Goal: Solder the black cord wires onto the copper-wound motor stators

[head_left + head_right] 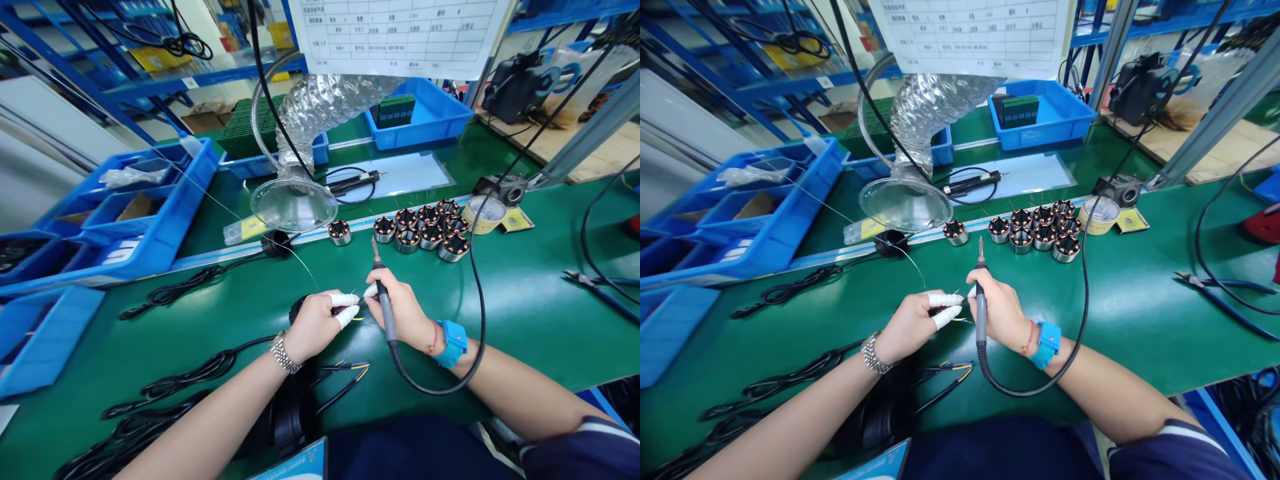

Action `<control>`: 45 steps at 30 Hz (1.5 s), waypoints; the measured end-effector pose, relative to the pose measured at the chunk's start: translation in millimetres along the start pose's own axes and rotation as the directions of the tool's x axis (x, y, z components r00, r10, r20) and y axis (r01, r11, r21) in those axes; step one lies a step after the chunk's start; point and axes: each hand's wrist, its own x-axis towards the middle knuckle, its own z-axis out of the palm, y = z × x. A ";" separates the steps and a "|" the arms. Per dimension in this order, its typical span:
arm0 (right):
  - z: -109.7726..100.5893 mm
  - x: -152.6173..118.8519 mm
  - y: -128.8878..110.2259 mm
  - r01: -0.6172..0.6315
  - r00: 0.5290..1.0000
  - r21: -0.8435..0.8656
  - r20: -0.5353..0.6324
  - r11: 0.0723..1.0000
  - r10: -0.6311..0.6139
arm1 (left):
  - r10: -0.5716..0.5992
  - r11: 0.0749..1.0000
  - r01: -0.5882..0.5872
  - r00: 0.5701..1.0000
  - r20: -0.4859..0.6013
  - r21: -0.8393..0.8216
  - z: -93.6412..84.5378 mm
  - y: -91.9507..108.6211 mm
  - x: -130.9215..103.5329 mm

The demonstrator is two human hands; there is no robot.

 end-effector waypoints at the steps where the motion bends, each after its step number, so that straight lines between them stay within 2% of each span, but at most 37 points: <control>1: 1.8 0.4 -0.2 -0.007 1.000 -0.017 -0.014 1.000 0.006 | 0.007 1.000 -0.007 1.000 0.002 0.006 0.0 -0.2 -0.1; 5: 4.1 1.4 -0.5 -0.018 0.999 -0.032 -0.035 0.999 0.017 | 0.018 1.000 -0.018 1.000 0.015 0.014 -1.6 -0.6 0.8; 11: -4.1 1.6 0.9 0.027 0.999 0.084 0.017 0.996 -0.029 | -0.034 0.999 0.035 0.999 0.022 -0.032 -2.9 1.7 3.7; 23: -11.5 2.8 -0.7 0.004 0.999 0.136 0.052 0.991 -0.011 | 0.012 1.000 -0.012 1.000 0.019 -0.006 -4.6 6.0 4.0; 26: -10.0 2.4 0.1 0.011 0.999 0.125 0.047 0.992 -0.017 | 0.025 1.000 -0.025 1.000 0.018 -0.005 -4.5 5.8 3.5; 31: 1.7 2.9 1.0 0.010 0.999 0.023 -0.030 1.000 -0.010 | 0.061 0.997 -0.063 0.998 0.033 0.052 -1.5 5.1 3.0; 35: 1.3 5.6 0.8 -0.004 1.000 -0.019 -0.023 1.000 0.004 | 0.049 0.995 -0.057 0.993 0.107 0.076 -8.0 4.3 2.9; 39: -17.4 3.4 -0.1 0.079 0.997 0.049 -0.013 0.996 -0.078 | 0.102 0.994 -0.109 0.968 0.230 0.015 -25.7 -1.8 1.3; 41: -25.7 0.4 -0.9 0.129 0.992 0.056 0.002 0.990 -0.129 | 0.135 0.990 -0.142 0.959 0.251 0.010 -32.6 -5.9 0.6; 45: -25.6 -2.1 -1.0 0.250 0.954 -0.001 0.171 0.968 -0.246 | 0.106 0.992 -0.118 0.970 0.220 0.044 -34.8 -10.1 1.2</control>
